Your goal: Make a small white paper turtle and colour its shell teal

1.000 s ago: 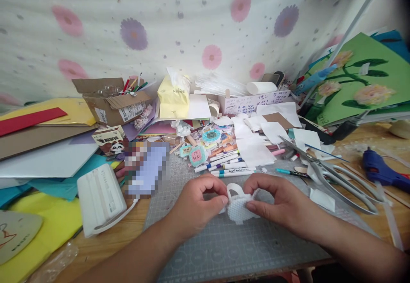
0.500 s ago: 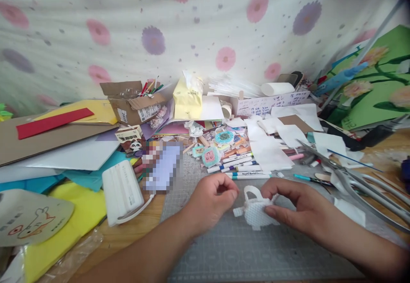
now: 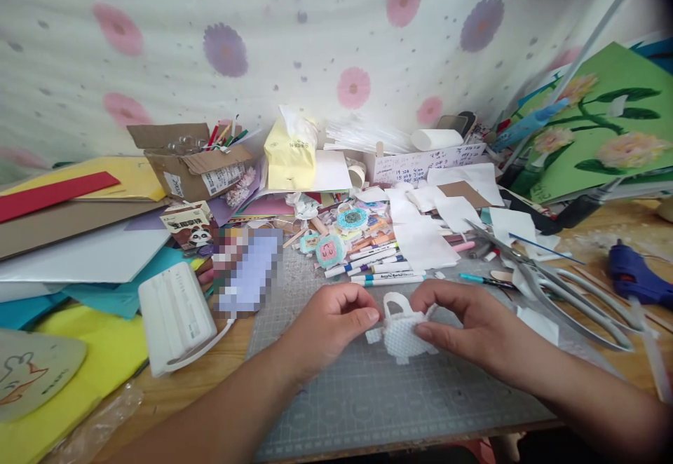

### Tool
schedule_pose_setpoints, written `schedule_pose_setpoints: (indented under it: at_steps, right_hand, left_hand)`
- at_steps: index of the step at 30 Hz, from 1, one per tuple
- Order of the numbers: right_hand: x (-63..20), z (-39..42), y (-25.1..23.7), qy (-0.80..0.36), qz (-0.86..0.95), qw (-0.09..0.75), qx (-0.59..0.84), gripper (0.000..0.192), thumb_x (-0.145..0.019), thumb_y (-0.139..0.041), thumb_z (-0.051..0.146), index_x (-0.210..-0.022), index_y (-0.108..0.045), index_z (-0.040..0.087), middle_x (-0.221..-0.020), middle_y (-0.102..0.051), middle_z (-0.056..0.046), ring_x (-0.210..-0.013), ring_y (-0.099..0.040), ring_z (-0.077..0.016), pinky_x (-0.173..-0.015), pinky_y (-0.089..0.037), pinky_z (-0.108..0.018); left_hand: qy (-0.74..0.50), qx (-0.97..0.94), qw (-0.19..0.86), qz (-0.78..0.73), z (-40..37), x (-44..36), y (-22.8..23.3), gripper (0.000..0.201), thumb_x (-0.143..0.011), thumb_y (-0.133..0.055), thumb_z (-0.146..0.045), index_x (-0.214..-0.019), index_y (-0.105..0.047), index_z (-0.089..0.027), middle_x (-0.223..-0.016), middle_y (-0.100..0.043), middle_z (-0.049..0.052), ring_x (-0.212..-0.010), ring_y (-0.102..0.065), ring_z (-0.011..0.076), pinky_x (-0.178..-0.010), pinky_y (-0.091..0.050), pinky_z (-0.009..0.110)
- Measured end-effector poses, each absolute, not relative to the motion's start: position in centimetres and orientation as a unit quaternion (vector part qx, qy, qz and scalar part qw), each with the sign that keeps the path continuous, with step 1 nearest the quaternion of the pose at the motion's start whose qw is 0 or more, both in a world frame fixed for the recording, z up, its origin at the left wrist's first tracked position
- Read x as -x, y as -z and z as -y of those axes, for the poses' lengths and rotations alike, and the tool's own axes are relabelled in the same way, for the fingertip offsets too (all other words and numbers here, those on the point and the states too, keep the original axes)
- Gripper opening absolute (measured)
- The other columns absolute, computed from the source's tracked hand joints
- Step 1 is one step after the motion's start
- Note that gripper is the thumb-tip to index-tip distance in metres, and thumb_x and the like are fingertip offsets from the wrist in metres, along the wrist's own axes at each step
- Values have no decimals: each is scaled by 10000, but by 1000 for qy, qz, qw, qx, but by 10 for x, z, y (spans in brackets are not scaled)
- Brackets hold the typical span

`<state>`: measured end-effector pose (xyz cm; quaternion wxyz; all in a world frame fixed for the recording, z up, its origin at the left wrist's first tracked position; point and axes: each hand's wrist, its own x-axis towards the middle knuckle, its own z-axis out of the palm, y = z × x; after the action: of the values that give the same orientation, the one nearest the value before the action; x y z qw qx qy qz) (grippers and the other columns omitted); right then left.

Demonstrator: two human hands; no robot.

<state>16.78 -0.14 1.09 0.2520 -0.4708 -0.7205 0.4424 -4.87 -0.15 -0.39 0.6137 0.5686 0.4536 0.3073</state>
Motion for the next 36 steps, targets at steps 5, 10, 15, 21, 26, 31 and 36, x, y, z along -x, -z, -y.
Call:
schedule_pose_setpoints:
  at_steps: [5,10,15,21,26,31,36]
  right_hand:
    - [-166,1,-11,-445,722,244,469,107,-765,-616,301,-772,-597,196,-785,-631,-1,-761,-559,-173,-714,-405,-271]
    - [-163,2,-12,-439,728,232,473,84,-755,-615,283,-768,-596,202,-784,-632,-2,-755,-555,-174,-710,-411,-275]
    - [-160,4,-13,-433,725,230,484,66,-753,-609,272,-763,-595,208,-771,-625,6,-740,-552,-171,-689,-414,-271]
    - [-164,4,-15,-431,731,225,479,67,-765,-606,274,-753,-600,209,-776,-628,1,-753,-562,-175,-687,-419,-263]
    - [-170,2,-15,-443,724,231,476,98,-776,-606,299,-763,-597,203,-776,-625,-1,-762,-565,-175,-717,-424,-265]
    - [-179,-2,-13,-447,713,240,483,179,-778,-607,381,-770,-592,203,-760,-613,-7,-737,-557,-182,-684,-438,-271]
    - [-188,-5,-12,-447,699,257,495,239,-767,-616,437,-784,-613,200,-747,-610,-15,-732,-556,-192,-664,-439,-283]
  left_hand:
    - [-292,-562,623,-460,2,48,6,127,-697,-648,-253,-723,-598,-139,-679,-571,9,-640,-476,126,-595,-352,250]
    - [-282,-573,598,-484,2,47,6,88,-685,-629,-224,-686,-587,-146,-638,-549,-7,-608,-458,120,-560,-341,241]
    - [-284,-582,587,-485,3,49,6,42,-704,-590,-191,-688,-568,-158,-634,-533,-20,-599,-444,115,-547,-320,236]
    - [-334,-553,612,-456,0,52,3,54,-733,-581,-184,-694,-560,-153,-697,-575,-2,-640,-471,119,-589,-336,245]
    - [-409,-453,694,-381,-2,51,-1,96,-792,-551,-145,-696,-547,-143,-779,-623,28,-766,-537,140,-754,-391,288]
    - [-449,-356,757,-314,-2,50,0,121,-858,-521,-172,-739,-522,-148,-751,-620,32,-726,-572,143,-745,-419,309]
    - [-482,-313,772,-271,-1,50,-1,125,-858,-543,-173,-744,-494,-171,-579,-512,-38,-586,-497,100,-664,-403,269]
